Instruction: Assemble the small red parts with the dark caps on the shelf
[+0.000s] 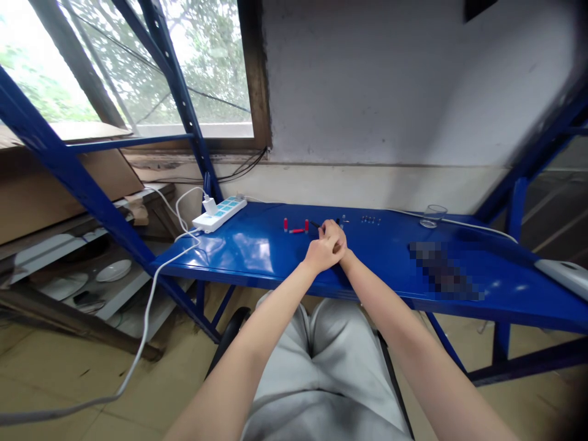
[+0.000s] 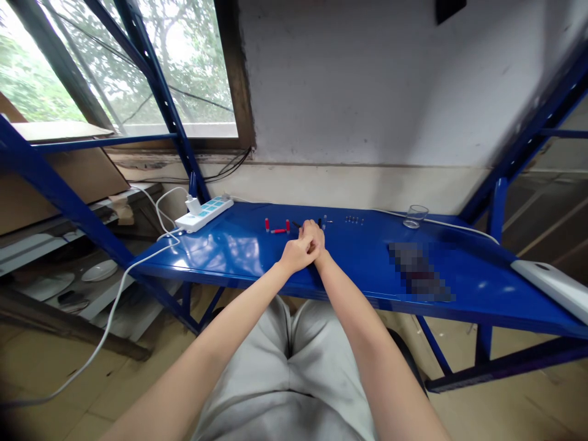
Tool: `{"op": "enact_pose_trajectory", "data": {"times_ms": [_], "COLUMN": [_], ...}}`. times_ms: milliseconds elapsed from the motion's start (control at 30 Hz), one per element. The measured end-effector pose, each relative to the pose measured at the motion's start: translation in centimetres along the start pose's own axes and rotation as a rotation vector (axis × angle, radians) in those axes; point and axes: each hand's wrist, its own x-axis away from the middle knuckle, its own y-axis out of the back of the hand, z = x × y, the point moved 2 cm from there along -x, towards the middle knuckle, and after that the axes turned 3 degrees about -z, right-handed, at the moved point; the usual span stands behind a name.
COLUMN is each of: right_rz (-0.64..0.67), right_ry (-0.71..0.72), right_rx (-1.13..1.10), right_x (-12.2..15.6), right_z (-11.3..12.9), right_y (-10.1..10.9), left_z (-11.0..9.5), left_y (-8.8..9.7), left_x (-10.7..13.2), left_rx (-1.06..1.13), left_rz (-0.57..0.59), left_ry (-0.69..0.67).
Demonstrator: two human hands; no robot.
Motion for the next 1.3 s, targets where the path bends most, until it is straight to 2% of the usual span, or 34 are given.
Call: {"op": "enact_pose_trajectory", "data": {"times_ms": [167,300,467,767,1133,1300], "right_rz": [-0.036,-0.124,-0.085,-0.108,-0.132,-0.168], "right_ry": [-0.111,-0.086,-0.02,0.014,0.028,0.059], "right_rx": [-0.071,-0.224,-0.387,-0.337,-0.241,-0.276], "right_x": [0.8,1.8,3.1,3.7,3.7,3.7], "right_z": [-1.1,-2.1,-2.5,-2.1,-1.7,-1.6], "right_y": [1.7,3.0,3.8,4.1,4.2,4.1], "left_z": [0.0,0.8,2.0,2.5,2.6,2.9], "left_y": [0.6,1.1,1.6,1.3,1.4,1.2], "left_x": [0.0,-0.3,-0.8,-0.8,-0.9,-0.9], "left_rx": [0.162,0.278,0.353,0.445,0.492,0.424], "left_rz": [-0.102,-0.219,-0.321,-0.191,-0.193,-0.177], "left_ry": [0.063,0.204,0.315,0.326,0.295,0.289]}}
